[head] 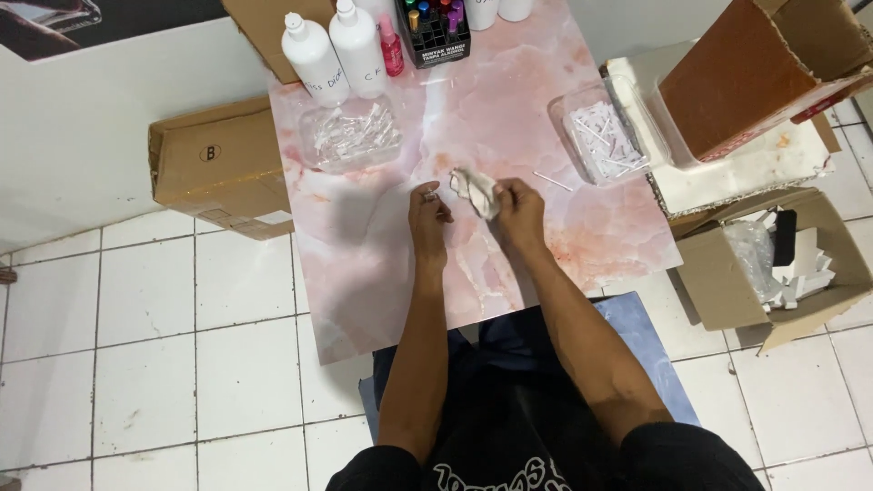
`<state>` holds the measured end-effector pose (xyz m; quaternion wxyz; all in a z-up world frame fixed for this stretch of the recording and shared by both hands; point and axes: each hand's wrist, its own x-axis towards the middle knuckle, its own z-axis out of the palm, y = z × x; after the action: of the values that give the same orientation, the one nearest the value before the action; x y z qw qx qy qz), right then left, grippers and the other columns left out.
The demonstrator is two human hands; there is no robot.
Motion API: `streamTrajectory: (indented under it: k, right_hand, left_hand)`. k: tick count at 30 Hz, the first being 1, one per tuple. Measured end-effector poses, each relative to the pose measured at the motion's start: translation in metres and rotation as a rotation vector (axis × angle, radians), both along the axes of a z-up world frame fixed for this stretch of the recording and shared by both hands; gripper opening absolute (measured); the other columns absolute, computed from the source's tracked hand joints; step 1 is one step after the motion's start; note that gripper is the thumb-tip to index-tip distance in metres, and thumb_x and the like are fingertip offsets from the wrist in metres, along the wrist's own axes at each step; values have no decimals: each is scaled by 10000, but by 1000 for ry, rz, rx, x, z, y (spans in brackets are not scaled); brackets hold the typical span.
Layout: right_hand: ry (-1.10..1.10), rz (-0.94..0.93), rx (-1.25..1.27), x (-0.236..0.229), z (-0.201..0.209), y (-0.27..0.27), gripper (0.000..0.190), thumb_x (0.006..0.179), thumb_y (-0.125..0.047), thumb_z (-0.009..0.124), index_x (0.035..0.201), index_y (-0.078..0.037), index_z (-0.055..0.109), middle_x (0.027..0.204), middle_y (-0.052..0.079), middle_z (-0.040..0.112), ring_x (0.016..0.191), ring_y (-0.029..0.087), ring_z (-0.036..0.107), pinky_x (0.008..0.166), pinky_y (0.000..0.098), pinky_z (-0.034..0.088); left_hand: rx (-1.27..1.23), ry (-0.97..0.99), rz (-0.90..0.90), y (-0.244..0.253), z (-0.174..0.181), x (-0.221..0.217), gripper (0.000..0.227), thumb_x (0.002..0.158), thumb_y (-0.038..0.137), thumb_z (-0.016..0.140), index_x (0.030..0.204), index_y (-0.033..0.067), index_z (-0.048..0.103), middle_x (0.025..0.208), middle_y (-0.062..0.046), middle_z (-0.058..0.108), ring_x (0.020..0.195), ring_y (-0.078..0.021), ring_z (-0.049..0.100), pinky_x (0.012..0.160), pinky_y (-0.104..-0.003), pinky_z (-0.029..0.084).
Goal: Wrapping a perfume tester stick in a white cloth for preparation or packaging.
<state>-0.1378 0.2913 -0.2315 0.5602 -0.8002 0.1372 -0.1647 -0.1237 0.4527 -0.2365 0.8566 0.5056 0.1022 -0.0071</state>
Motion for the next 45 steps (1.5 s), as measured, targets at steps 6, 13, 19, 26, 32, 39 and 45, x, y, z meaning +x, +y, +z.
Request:
streamTrajectory:
  k: [6,13,19,26,32,39,45]
  right_hand:
    - [68,86,651,-4,50,3,139,1038,-113,559,1031,-47,681,736,43,679,648,116,675,628,221,536]
    - [22,299,1037,-14,73,4,182,938,-99,747,1017,33,649,811,185,733,703,250,768,680,352,637]
    - [138,218,932,-14,95,-3,158,930,-104,758,1015,-19,655,799,139,718,682,218,741,665,325,619]
    - [78,80,802,10,68,-2,148,979,-178,720,990,-67,623,785,66,690,673,156,712,642,243,570]
    - [-36,135,593,5,68,33,217,980,-252,675,1008,-48,744,907,66,738,901,132,677,832,271,551]
    - [47,65,215,18,9,29,77,979,-123,713,980,-59,755,735,67,678,695,135,617,631,291,537]
    - [48,25,142,29,11,30,109,983,-137,713,904,-91,772,659,53,667,631,88,583,536,250,463]
  left_hand:
    - [345,111,-114,-3,25,-6,583,924,554,735,1242,88,593,925,-63,581,792,-141,577,616,-286,518]
    - [280,115,-353,-8,24,-2,500,1010,473,652,1262,42,642,761,-30,567,652,-104,561,538,-257,479]
    - [15,146,-317,0,50,-5,425,1059,296,497,1358,9,592,682,-38,519,569,-137,508,517,-264,434]
    - [248,-56,-228,1,24,10,321,981,79,643,1286,-23,632,969,-105,626,840,-150,592,737,-271,562]
    - [248,-128,-173,-5,7,15,256,935,-17,719,1189,-15,690,1038,-176,717,966,-237,672,885,-397,578]
    - [368,-244,-135,-7,10,11,66,935,0,731,971,47,760,834,-97,741,780,-136,665,729,-299,587]
    - [557,-247,-83,-15,36,6,87,900,-68,694,984,-81,675,916,-268,703,897,-317,704,825,-416,598]
